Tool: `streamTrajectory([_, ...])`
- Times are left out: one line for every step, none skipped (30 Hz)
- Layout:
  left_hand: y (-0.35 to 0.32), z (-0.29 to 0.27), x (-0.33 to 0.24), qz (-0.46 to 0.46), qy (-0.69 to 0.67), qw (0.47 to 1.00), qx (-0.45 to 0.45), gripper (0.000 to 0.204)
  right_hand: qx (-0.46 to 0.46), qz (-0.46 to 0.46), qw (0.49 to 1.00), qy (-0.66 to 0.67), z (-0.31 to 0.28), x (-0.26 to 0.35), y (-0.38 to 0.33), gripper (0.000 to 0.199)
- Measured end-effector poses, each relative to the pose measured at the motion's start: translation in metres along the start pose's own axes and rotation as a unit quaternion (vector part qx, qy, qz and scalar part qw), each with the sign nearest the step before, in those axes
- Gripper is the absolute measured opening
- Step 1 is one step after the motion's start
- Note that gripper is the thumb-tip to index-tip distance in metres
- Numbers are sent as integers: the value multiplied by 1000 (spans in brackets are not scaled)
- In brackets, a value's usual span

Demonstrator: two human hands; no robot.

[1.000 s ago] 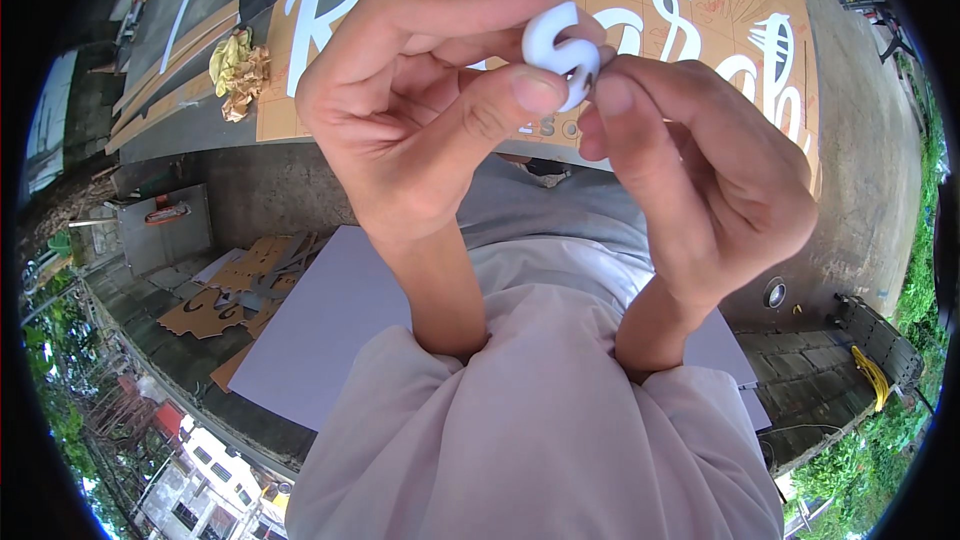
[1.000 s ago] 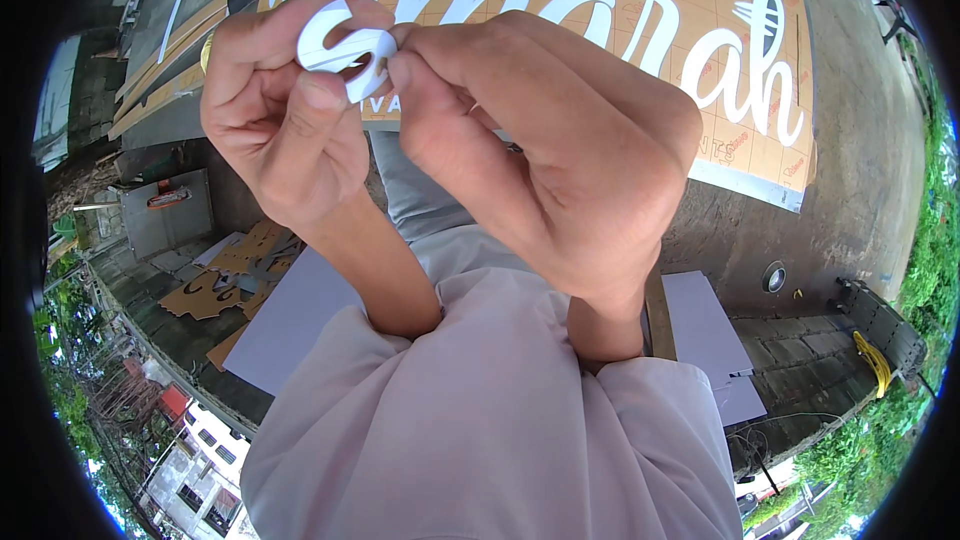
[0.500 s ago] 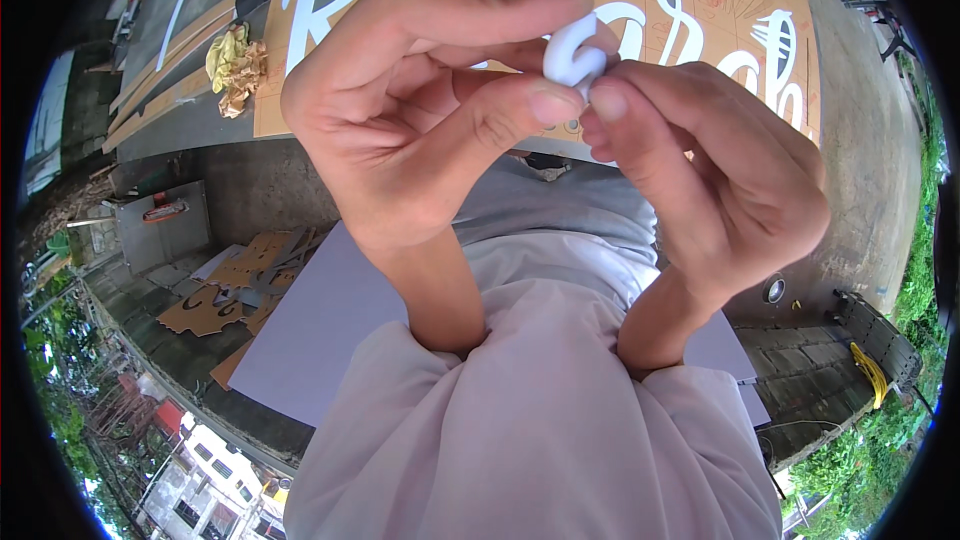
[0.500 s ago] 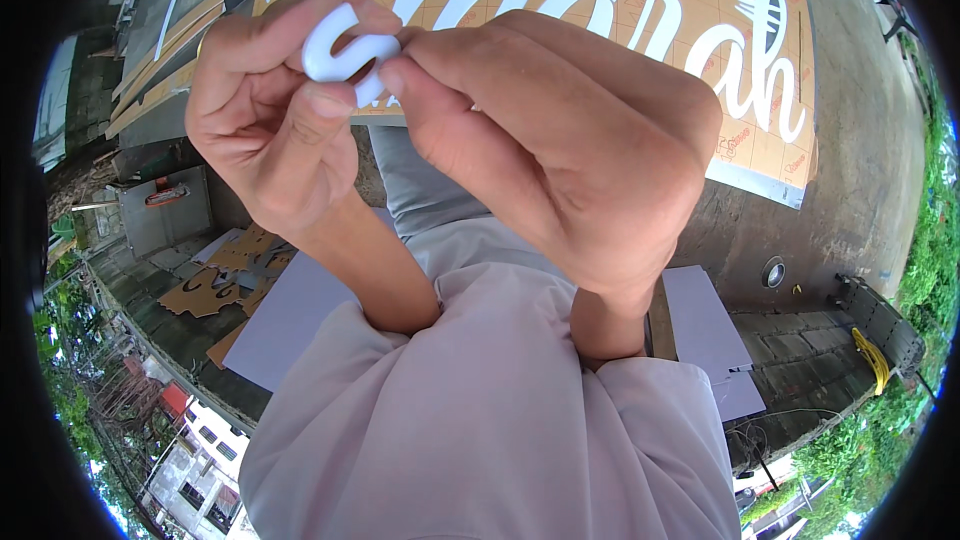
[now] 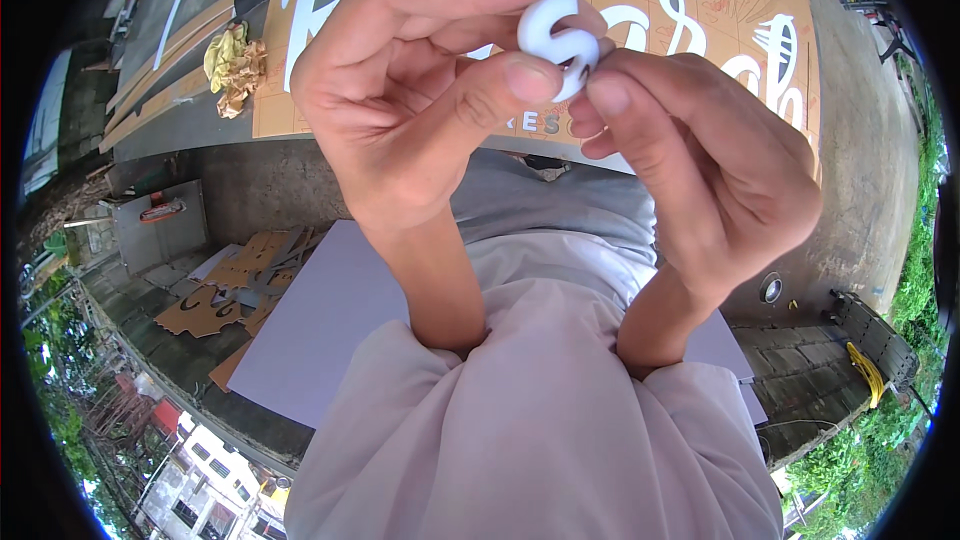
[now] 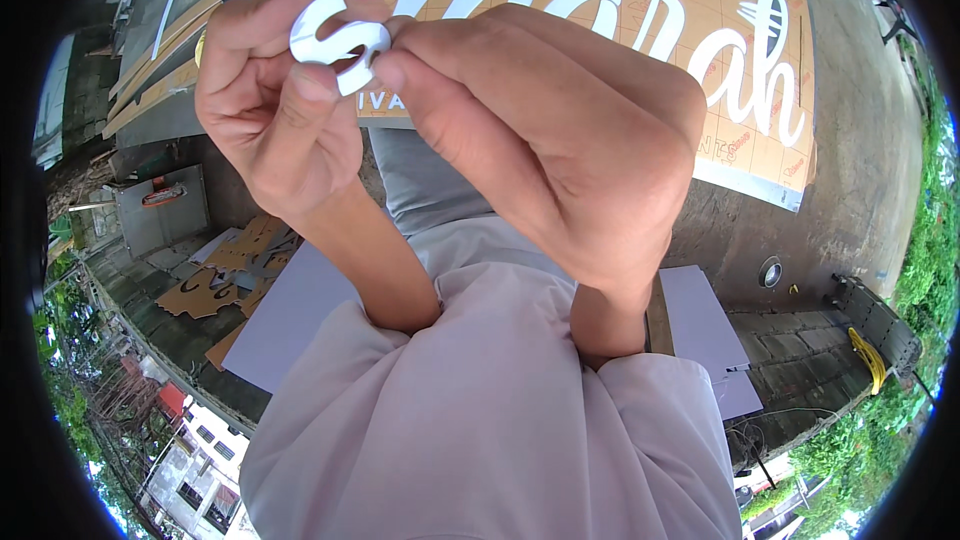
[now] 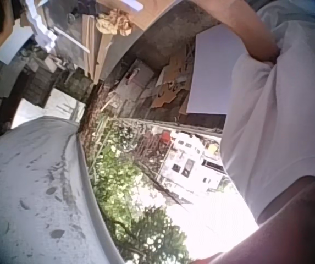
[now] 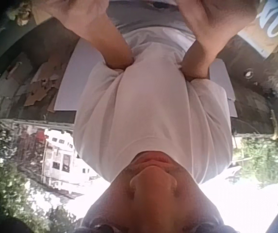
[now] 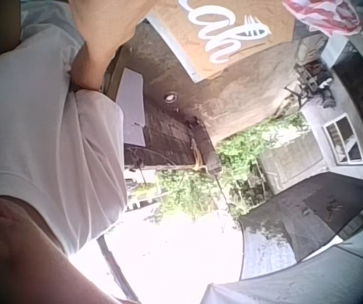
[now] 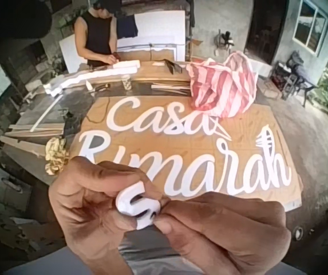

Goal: Peeling protective film and placing small cutout letters onto a large sign template.

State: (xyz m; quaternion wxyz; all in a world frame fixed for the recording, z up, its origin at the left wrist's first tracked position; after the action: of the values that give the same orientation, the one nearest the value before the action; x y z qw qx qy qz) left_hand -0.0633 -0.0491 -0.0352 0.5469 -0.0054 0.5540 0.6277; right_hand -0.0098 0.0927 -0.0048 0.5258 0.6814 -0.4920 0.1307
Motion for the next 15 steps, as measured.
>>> streamTrajectory([0, 0, 0, -2, -6, 1000, -5, 27, 1, 0, 1000, 0, 0, -2, 1, 6])
streamTrajectory([0, -1, 0, -2, -6, 1000, -6, 27, 9, -25, 1000, -15, -1, -3, 2, 7])
streamTrajectory([1, 0, -1, -4, 12, 1000, 1, 27, 16, -48, 998, -31, -2, -4, 3, 8])
streamTrajectory([2, 1, 0, -5, 30, 1000, 7, 27, 15, -47, 998, -34, -4, -3, 4, 8])
streamTrajectory([4, 0, 1, -6, 26, 1000, 8, 27, 17, -43, 998, -51, -5, -1, 5, 8])
streamTrajectory([4, -3, -1, -2, 30, 999, 18, 26, 24, -42, 997, -63, -4, 0, 5, 8])
streamTrajectory([3, -5, -2, 1, 33, 999, 28, 26, 28, -42, 997, -59, -2, 1, 5, 8])
streamTrajectory([2, -7, -3, 1, 36, 999, 24, 26, 31, -32, 997, -55, 1, 1, 6, 7])
streamTrajectory([3, -7, -3, 0, 35, 999, 26, 27, 31, -21, 998, -56, 1, 1, 7, 7])
streamTrajectory([5, -7, -3, -1, 34, 999, 28, 27, 31, -20, 998, -59, 1, 2, 7, 7])
streamTrajectory([5, -7, -2, -1, 32, 999, 28, 27, 32, -8, 997, -65, 1, 2, 8, 6])
streamTrajectory([5, -7, -2, 2, 26, 999, 23, 27, 34, 4, 997, -69, 1, 2, 8, 6])
streamTrajectory([5, -7, -1, 6, 21, 1000, 18, 28, 35, 4, 997, -69, 3, 2, 9, 6])
streamTrajectory([5, -9, -1, 6, 21, 1000, 16, 28, 19, 18, 999, -47, 5, 1, 9, 6])
streamTrajectory([6, -12, -1, 3, 19, 999, 29, 28, 6, 31, 999, -22, 8, 1, 9, 6])
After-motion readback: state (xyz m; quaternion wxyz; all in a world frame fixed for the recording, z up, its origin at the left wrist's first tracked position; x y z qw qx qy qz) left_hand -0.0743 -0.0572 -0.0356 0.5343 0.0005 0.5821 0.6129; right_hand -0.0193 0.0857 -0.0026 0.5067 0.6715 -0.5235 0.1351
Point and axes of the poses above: each hand's wrist, its own y-axis towards the middle knuckle, its own z-axis out of the palm, x = y × z, the point moved 1 cm from there along y, towards the middle knuckle, and after that the axes turned 13 degrees about -y, right-handed, at the moved point
